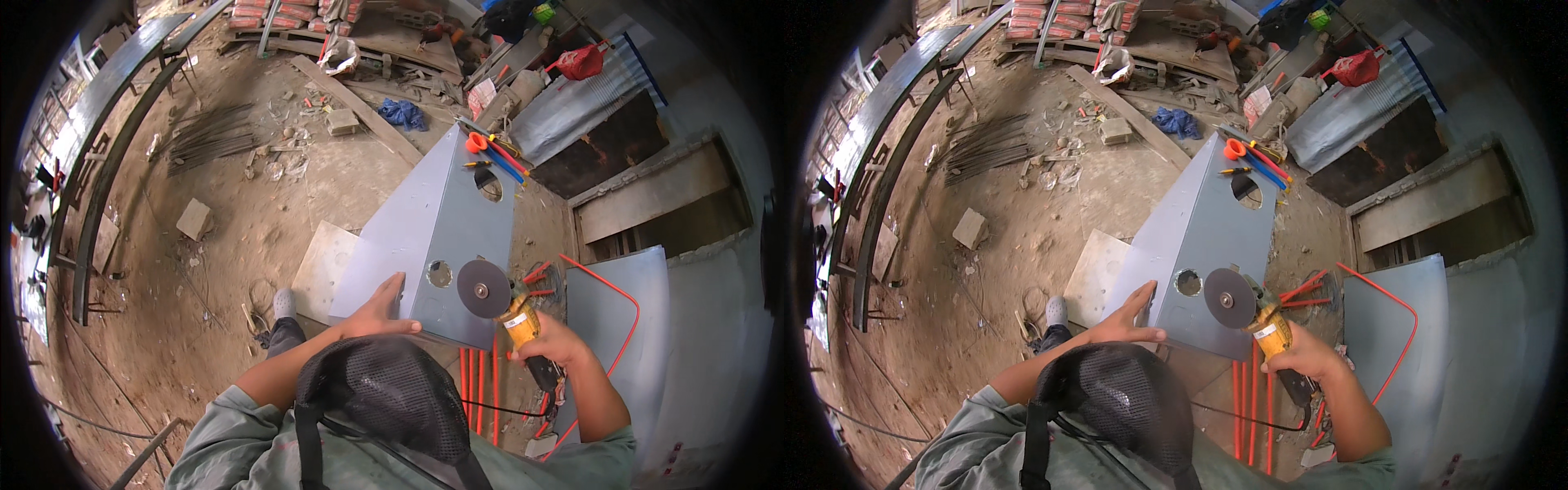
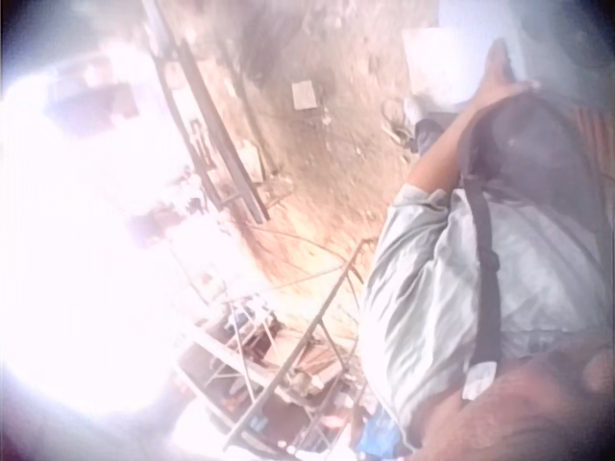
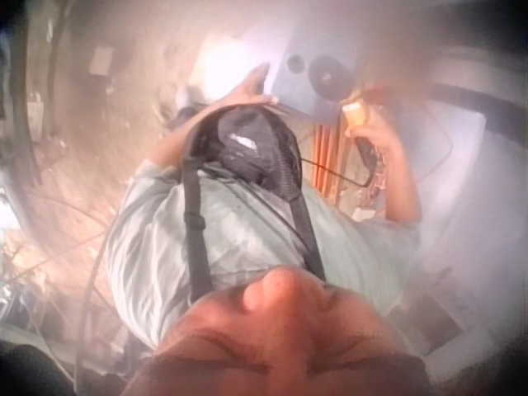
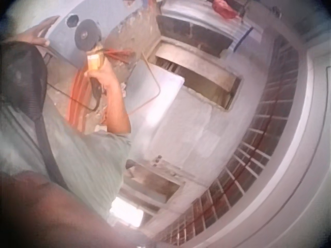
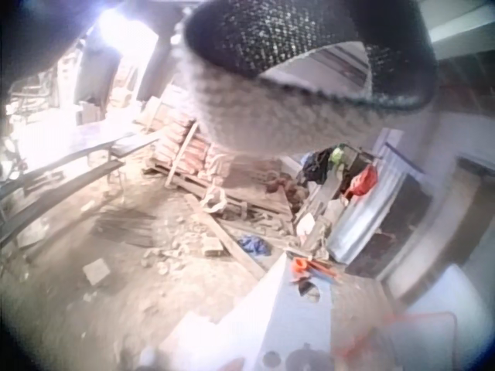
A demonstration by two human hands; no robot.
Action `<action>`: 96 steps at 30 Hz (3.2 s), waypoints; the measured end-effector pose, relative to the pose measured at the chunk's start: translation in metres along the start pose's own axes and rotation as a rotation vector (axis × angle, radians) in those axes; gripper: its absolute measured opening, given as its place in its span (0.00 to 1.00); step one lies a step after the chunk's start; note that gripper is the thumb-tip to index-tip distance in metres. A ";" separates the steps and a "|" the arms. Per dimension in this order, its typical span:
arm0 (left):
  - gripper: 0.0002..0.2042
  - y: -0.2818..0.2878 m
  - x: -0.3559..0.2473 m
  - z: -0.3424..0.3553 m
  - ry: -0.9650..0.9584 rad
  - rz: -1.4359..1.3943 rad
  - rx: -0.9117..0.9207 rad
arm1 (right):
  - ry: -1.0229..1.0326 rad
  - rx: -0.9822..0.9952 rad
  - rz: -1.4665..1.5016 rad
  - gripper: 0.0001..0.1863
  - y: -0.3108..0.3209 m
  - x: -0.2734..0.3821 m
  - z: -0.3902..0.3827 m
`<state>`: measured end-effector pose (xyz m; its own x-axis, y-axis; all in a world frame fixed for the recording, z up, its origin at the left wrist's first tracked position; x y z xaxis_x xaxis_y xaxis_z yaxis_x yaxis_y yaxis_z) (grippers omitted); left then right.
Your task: The person uses an angle grinder to cut circular and rectangular holes into a grey metal sheet. The person holds the sheet steady with one hand while operating the tool with the other, generating sparks as the metal is cut.
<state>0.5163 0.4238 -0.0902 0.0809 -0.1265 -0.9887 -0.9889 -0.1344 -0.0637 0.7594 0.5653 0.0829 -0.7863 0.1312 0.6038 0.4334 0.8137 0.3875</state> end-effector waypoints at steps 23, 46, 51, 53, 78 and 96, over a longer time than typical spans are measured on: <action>0.66 0.001 0.000 -0.007 0.039 0.040 -0.054 | -0.002 0.092 -0.125 0.38 -0.007 -0.016 0.021; 0.67 -0.001 0.008 -0.004 0.020 0.023 -0.057 | 0.170 0.101 -0.110 0.42 -0.007 -0.023 0.035; 0.68 0.000 0.004 -0.005 0.020 0.005 -0.060 | 0.037 0.104 -0.127 0.44 -0.004 -0.028 0.032; 0.68 0.001 0.004 -0.007 0.031 0.015 -0.067 | 0.011 0.112 -0.138 0.44 -0.006 -0.023 0.030; 0.68 0.000 0.005 -0.011 0.029 0.027 -0.078 | 0.151 0.100 -0.357 0.34 0.008 0.015 0.035; 0.68 0.000 0.007 -0.009 -0.003 0.031 -0.098 | 0.044 0.109 -0.375 0.41 0.008 0.009 0.035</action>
<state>0.5176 0.4140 -0.0958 0.0504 -0.1294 -0.9903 -0.9740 -0.2258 -0.0200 0.7408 0.5927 0.0673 -0.8605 -0.2086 0.4647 0.0686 0.8565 0.5116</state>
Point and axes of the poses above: each hand's wrist, its own z-axis towards the middle knuckle, its own y-axis out of the back of the hand, x = y × z, the point moved 10 cm from there along z, towards the middle knuckle, and after that the axes turned 6 degrees about -x, right-handed, at the moved point
